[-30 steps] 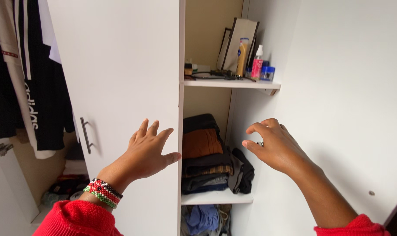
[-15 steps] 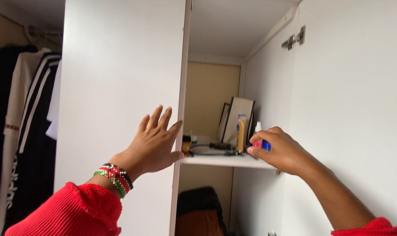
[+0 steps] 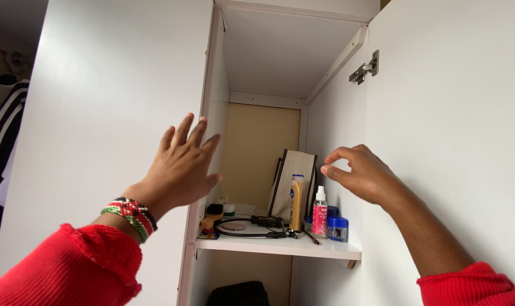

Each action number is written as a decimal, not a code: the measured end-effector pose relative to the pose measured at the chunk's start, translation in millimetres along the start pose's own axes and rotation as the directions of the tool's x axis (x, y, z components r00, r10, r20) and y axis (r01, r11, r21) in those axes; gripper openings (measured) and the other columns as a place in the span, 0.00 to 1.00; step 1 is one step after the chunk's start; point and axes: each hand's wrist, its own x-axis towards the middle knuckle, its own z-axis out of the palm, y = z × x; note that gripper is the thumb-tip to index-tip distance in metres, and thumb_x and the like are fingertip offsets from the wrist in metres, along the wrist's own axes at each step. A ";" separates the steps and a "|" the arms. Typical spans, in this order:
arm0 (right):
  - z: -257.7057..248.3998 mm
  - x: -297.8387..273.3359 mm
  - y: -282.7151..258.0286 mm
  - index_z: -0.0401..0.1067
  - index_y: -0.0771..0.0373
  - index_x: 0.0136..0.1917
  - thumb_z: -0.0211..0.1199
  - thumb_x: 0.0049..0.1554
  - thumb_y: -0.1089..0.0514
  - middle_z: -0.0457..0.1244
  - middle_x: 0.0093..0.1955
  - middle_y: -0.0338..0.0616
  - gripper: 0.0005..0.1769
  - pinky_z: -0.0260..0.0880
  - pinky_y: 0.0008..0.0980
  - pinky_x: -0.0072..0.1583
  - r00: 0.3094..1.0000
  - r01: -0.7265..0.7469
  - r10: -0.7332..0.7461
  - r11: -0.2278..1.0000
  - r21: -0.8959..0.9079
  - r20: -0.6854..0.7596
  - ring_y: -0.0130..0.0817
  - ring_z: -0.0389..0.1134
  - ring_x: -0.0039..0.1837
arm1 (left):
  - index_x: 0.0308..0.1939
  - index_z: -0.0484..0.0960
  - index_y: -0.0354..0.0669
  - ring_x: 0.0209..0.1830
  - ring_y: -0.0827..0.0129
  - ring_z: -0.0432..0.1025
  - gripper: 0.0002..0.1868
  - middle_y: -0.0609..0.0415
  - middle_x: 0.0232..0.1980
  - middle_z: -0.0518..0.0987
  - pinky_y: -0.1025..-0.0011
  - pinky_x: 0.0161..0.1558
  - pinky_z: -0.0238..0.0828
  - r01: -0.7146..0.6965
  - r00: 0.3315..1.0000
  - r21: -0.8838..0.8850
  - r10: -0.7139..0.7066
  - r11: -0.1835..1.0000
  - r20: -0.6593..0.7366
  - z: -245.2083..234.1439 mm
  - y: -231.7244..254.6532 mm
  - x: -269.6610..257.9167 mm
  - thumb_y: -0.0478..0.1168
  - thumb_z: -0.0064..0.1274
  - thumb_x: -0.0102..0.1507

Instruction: The person opens a wardrobe and removes several items from a shelf, including a spray bottle, a small jar, a cable, a lotion bottle, a screwdriver, a compact, a tub of cream, a bag, a hairbrush, and a small container. Each item is placed on the bed.

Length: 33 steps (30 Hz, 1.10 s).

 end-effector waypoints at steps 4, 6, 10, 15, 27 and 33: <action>25.5 1.5 16.9 0.77 0.45 0.58 0.58 0.55 0.33 0.60 0.66 0.51 0.25 0.70 0.57 0.64 0.998 -0.028 0.025 0.998 0.055 0.052 0.49 0.62 0.72 | 0.77 0.46 0.44 0.81 0.43 0.24 0.47 0.37 0.81 0.37 0.43 0.75 0.24 -0.016 1.000 0.017 0.016 1.000 0.026 20.3 19.0 6.6 0.55 0.55 0.62; 32.4 0.9 26.2 0.78 0.46 0.57 0.59 0.55 0.33 0.60 0.67 0.52 0.25 0.69 0.59 0.64 0.998 -0.044 0.039 0.995 0.094 0.049 0.49 0.61 0.74 | 0.78 0.43 0.44 0.80 0.42 0.24 0.51 0.36 0.81 0.37 0.43 0.75 0.25 -0.013 1.000 -0.030 0.012 0.999 -0.024 29.3 25.2 10.1 0.55 0.56 0.60; 42.3 -10.9 43.7 0.79 0.47 0.56 0.59 0.55 0.35 0.60 0.68 0.54 0.24 0.68 0.64 0.65 0.985 -0.173 0.165 0.963 0.207 0.058 0.50 0.60 0.75 | 0.80 0.38 0.43 0.80 0.39 0.26 0.57 0.35 0.81 0.39 0.43 0.75 0.27 0.019 0.990 -0.152 -0.040 0.988 -0.137 45.5 39.3 11.6 0.51 0.58 0.58; 64.9 -22.1 54.5 0.80 0.48 0.56 0.58 0.55 0.34 0.61 0.69 0.54 0.25 0.67 0.65 0.65 0.980 -0.199 0.187 0.953 0.227 0.071 0.50 0.60 0.75 | 0.79 0.41 0.44 0.79 0.36 0.21 0.55 0.35 0.81 0.38 0.39 0.74 0.23 0.051 0.997 -0.199 -0.061 0.979 -0.043 66.6 53.4 9.5 0.51 0.60 0.57; 104.6 -35.0 11.4 0.71 0.41 0.71 0.49 0.57 0.23 0.69 0.59 0.53 0.37 0.60 0.58 0.72 0.984 -0.175 0.166 0.951 0.255 0.058 0.54 0.70 0.63 | 0.80 0.50 0.48 0.80 0.43 0.17 0.54 0.34 0.83 0.37 0.38 0.72 0.18 0.201 0.972 -0.416 -0.234 0.887 -0.028 105.1 -0.9 -48.1 0.60 0.57 0.56; 107.6 -33.3 -48.3 0.75 0.44 0.65 0.48 0.55 0.25 0.68 0.66 0.45 0.36 0.61 0.55 0.71 0.988 -0.154 0.144 0.945 0.287 0.058 0.45 0.63 0.74 | 0.79 0.53 0.47 0.79 0.42 0.16 0.52 0.32 0.83 0.36 0.35 0.70 0.18 0.208 0.972 -0.411 -0.234 0.888 -0.012 100.0 -42.7 -57.8 0.60 0.58 0.57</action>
